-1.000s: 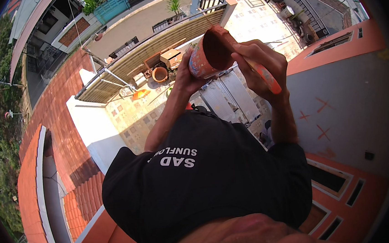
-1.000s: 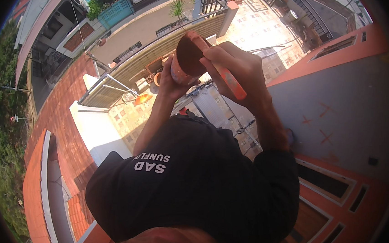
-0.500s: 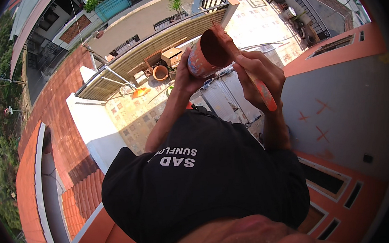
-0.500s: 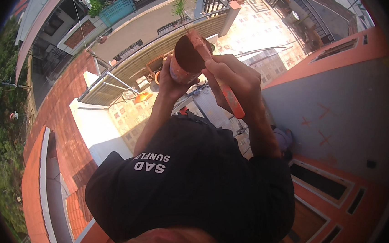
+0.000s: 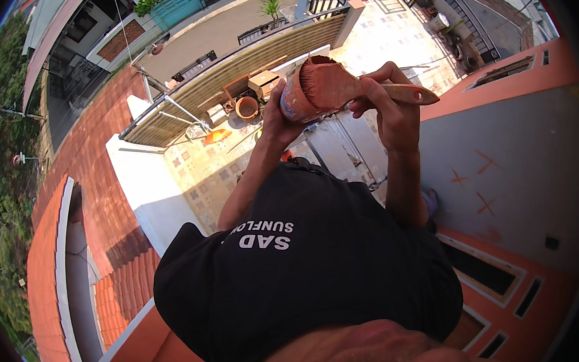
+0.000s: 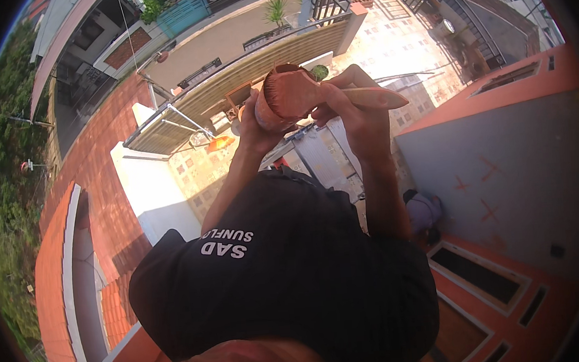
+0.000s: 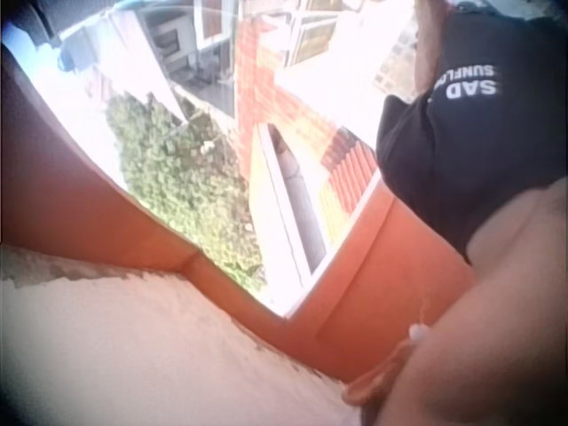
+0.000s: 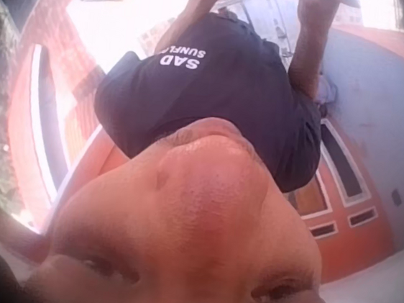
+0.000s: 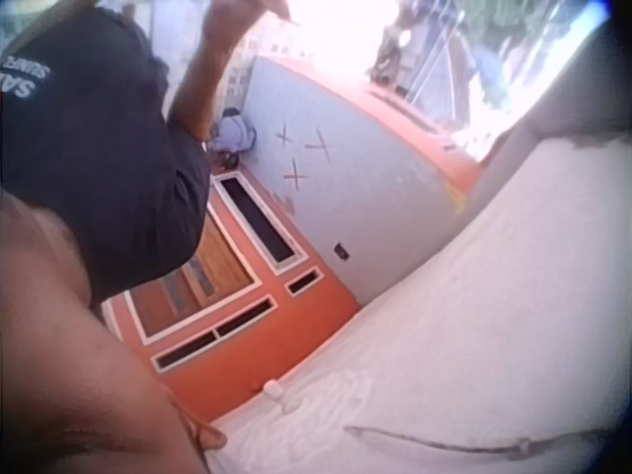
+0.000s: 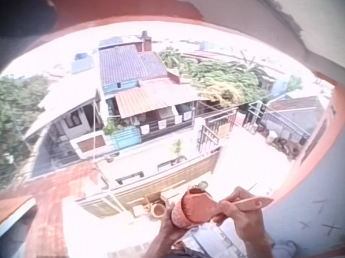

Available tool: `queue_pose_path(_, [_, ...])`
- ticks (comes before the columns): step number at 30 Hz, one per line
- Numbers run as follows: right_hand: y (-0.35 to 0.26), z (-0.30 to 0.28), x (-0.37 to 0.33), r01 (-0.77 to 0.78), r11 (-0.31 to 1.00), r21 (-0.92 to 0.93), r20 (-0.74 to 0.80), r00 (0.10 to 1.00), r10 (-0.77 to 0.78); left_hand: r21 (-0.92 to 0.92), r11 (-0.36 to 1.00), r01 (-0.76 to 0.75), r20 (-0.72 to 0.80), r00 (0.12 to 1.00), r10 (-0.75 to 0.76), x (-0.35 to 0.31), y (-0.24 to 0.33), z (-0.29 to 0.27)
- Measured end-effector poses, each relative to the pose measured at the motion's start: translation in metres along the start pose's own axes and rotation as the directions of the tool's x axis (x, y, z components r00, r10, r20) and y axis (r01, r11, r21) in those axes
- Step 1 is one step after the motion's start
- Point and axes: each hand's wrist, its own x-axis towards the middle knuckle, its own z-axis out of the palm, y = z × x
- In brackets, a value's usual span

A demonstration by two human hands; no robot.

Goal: The person paints a curved ceiling or overhang on a rooftop terrace using a paintbrush and a small container of reddish paint. They repeatedly dip the brush into the container and apply paint to the surface, working in sections.

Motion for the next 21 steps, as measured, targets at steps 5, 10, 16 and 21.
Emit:
queue_pose_path(5, [0.009, -0.002, 0.005, -0.071, 0.971, 0.228, -0.020, 0.997, 0.078, -0.040, 0.999, 0.035, 0.028, 0.999, -0.034, -0.003, -0.002, -0.006])
queue_pose_path(10, [0.017, -0.011, 0.010, -0.057, 0.938, 0.342, -0.002, 0.998, 0.062, -0.014, 1.000, 0.023, 0.022, 1.000, -0.023, -0.003, -0.003, -0.004])
queue_pose_path(16, [0.022, -0.022, 0.008, -0.070, 0.923, 0.379, -0.038, 0.995, 0.090, -0.080, 0.996, -0.041, -0.068, 0.997, 0.036, -0.005, -0.001, -0.004])
queue_pose_path(21, [0.038, -0.027, 0.011, -0.113, 0.851, 0.512, -0.043, 0.987, 0.156, -0.103, 0.991, -0.090, -0.134, 0.988, 0.076, -0.014, 0.001, -0.008])
